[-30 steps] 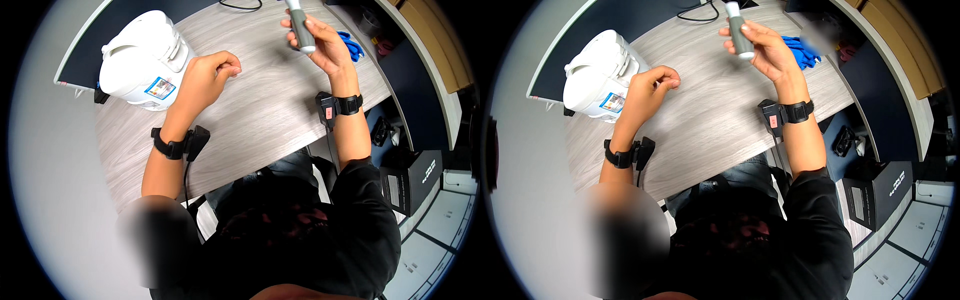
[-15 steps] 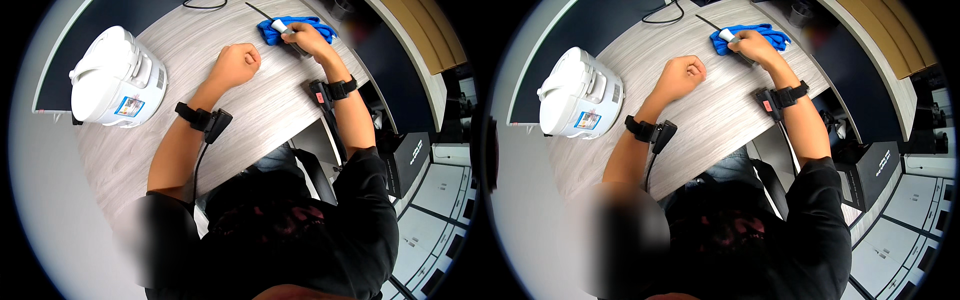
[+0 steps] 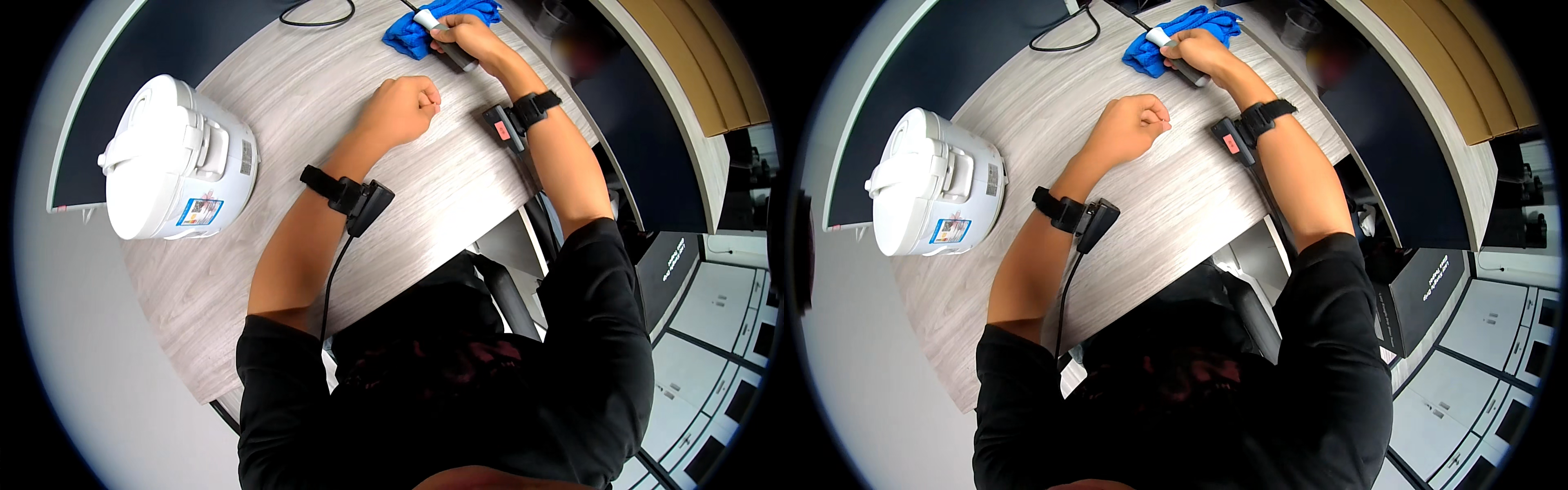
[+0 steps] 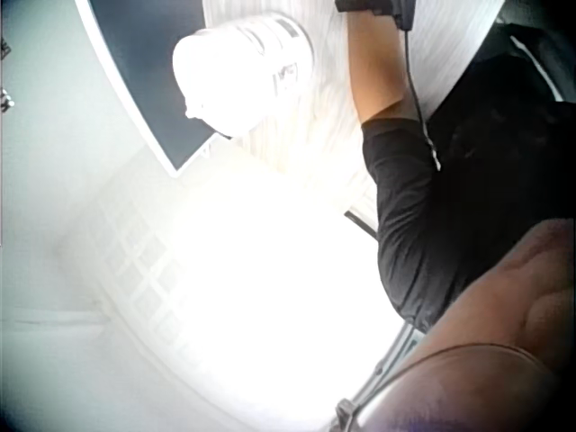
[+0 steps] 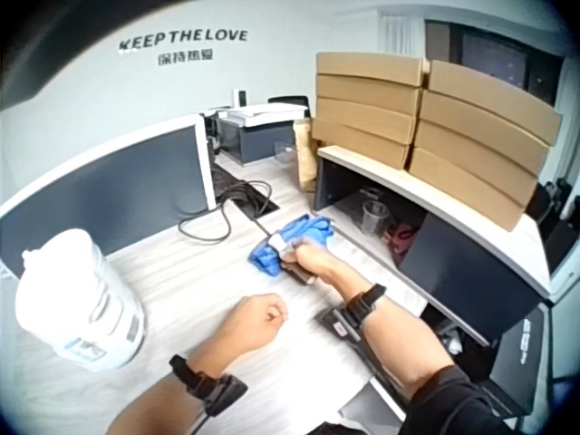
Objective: The person uses a screwdriver to remove screws from a white rice cooker, detaches the lid and inner metal plate, and then wipes the cooker's rim with a blue cloth. The disassembled parts are placed on the table.
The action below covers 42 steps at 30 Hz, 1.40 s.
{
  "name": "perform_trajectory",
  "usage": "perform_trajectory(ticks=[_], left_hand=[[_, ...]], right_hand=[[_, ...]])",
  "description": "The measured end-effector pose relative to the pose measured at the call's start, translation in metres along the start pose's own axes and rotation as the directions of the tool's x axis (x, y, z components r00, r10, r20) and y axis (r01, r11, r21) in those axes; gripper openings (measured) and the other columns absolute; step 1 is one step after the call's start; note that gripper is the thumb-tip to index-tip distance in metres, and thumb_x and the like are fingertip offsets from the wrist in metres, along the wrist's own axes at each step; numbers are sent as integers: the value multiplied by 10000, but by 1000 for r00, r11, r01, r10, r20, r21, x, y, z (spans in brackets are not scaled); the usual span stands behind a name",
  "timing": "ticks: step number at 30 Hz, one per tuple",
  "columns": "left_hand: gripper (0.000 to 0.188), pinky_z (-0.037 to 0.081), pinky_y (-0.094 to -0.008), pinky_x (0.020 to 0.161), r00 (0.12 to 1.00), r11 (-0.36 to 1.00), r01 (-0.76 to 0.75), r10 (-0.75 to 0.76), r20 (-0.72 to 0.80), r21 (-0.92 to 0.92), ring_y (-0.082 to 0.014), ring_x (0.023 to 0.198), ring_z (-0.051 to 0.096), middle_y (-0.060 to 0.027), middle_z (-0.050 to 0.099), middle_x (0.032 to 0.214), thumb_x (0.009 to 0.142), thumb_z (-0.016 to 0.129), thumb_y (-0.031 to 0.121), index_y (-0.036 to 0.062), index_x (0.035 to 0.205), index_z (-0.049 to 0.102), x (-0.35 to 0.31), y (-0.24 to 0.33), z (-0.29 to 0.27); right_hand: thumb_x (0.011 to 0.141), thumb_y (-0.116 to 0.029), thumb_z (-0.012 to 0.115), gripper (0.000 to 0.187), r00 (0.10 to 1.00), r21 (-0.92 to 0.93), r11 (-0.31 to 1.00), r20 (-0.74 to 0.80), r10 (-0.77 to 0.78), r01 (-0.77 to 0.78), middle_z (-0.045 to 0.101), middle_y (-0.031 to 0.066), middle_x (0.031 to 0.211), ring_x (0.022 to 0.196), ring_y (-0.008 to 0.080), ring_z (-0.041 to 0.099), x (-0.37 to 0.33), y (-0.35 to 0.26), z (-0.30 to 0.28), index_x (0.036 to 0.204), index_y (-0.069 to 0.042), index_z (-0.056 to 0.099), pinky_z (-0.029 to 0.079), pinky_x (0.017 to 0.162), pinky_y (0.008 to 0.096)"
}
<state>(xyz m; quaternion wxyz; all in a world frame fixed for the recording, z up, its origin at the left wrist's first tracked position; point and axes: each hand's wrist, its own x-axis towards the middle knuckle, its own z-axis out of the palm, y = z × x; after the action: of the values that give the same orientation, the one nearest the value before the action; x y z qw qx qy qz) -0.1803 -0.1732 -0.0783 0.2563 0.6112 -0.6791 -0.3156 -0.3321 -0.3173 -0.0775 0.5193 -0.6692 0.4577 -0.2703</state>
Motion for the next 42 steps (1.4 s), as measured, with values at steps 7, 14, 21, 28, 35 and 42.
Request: perform_trajectory(ticks=[7, 14, 21, 28, 35, 42], left_hand=[[117, 546, -321, 718, 997, 997, -81, 81, -2, -18, -179, 763, 702, -98, 759, 845, 823, 781, 129, 33, 887, 764, 39, 6, 36], [172, 550, -354, 766, 1000, 994, -31, 31, 4, 101, -237, 831, 722, -93, 760, 879, 811, 792, 170, 55, 938, 776, 55, 16, 55], [330, 537, -357, 807, 996, 995, -65, 60, 72, 80, -228, 854, 664, -68, 703, 947, 792, 814, 169, 68, 1095, 730, 46, 15, 44], [422, 511, -371, 874, 939, 936, -333, 340, -48, 116, -248, 1002, 623, -84, 668, 1067, 820, 793, 161, 85, 1214, 663, -30, 10, -11], [326, 501, -375, 875, 777, 804, -322, 527, -346, 501, -279, 1025, 624, -84, 677, 1103, 821, 779, 156, 100, 1132, 698, -145, 11, -107], [547, 285, -616, 1009, 591, 641, 312, 447, -671, 701, -332, 1295, 439, -85, 550, 1322, 771, 820, 250, 125, 1269, 632, -193, -24, -153]], right_hand=[[953, -233, 651, 220, 999, 54, 998, -35, -40, 42, 703, 7, 897, 857, 100, 611, -65, 6, -25, 1071, -57, 707, 449, 786, 263], [910, -176, 708, 316, 995, 144, 989, -89, 54, -41, 724, 94, 926, 829, 147, 655, -95, 20, -26, 1165, 9, 695, 494, 768, 282], [910, -151, 702, 288, 995, 190, 982, -98, 6, 12, 715, 85, 920, 816, 144, 650, -98, 24, -23, 1150, 8, 693, 492, 764, 281], [962, -159, 648, 336, 989, 428, 894, 4, -150, 134, 661, 59, 947, 766, 107, 647, -104, -15, 5, 1254, 4, 614, 558, 661, 237], [993, -198, 613, 305, 944, 463, 883, 255, -210, 71, 687, 59, 920, 662, 85, 642, -88, -47, 90, 1225, -2, 598, 542, 560, 215], [884, -157, 709, 296, 959, 283, 958, 281, -46, -37, 645, 67, 847, 817, 157, 635, -75, -50, 151, 1130, 3, 668, 523, 616, 263]])
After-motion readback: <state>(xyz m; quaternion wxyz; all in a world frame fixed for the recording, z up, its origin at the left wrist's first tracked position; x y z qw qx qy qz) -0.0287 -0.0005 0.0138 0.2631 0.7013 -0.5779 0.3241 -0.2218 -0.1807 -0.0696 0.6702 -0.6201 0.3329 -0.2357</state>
